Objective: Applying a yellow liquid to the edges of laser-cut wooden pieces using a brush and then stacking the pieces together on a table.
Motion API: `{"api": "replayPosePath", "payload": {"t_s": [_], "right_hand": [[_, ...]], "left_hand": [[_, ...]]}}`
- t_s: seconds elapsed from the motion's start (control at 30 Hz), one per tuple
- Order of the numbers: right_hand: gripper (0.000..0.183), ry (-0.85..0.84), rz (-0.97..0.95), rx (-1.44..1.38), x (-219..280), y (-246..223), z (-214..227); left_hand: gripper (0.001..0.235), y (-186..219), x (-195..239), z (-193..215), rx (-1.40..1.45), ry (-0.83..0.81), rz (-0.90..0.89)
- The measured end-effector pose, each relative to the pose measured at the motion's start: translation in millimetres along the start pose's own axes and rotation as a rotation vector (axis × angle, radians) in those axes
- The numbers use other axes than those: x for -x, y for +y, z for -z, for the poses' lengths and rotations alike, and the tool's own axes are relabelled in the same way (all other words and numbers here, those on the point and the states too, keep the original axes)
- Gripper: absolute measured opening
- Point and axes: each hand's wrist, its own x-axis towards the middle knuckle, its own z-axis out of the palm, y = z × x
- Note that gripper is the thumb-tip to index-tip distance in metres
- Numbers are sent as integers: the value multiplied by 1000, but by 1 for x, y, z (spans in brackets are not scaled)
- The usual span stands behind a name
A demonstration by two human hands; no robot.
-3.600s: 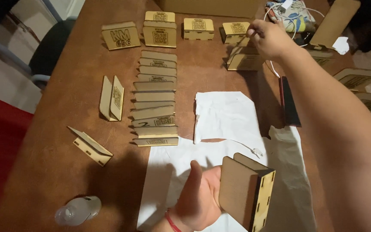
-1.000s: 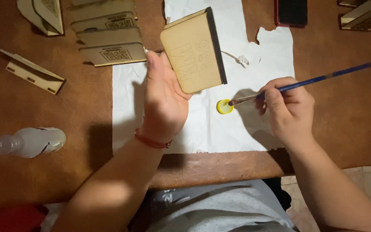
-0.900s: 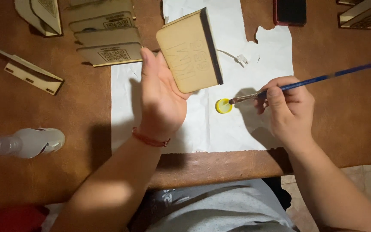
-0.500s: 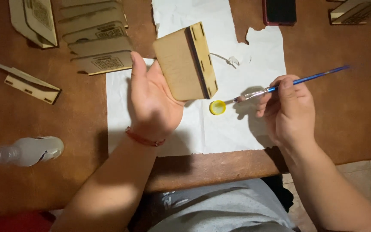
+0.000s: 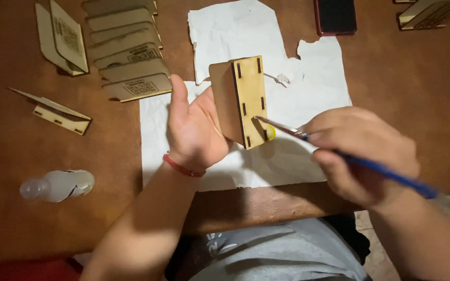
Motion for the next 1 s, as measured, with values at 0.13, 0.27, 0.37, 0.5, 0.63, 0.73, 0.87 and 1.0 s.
{"api": "replayPosePath", "payload": {"t_s": [0.13, 0.27, 0.37, 0.5, 0.63, 0.73, 0.87, 1.0], "right_hand": [[9, -212, 54, 107, -8, -16, 4], [16, -279, -50, 53, -7, -26, 15], [16, -187, -159, 42, -16, -31, 21], [26, -170, -136, 72, -29, -32, 5], [19, -180, -116, -108, -24, -39, 0], [22, -180, -202, -87, -24, -42, 6], [15, -103, -144, 33, -32, -43, 0], [15, -159, -54, -92, -38, -47, -6]], "left_hand": [[89, 0, 2, 3, 3, -32, 5], [93, -1, 3, 5, -22, -38, 43], [94, -2, 4, 5, -15, -92, 43], [100, -4, 6, 2, -15, -38, 60], [89, -3, 5, 7, -2, -105, 18], [95, -5, 5, 7, -4, -56, 15], [94, -6, 6, 10, 24, -116, 41], [94, -1, 7, 13, -61, -88, 70]]}}
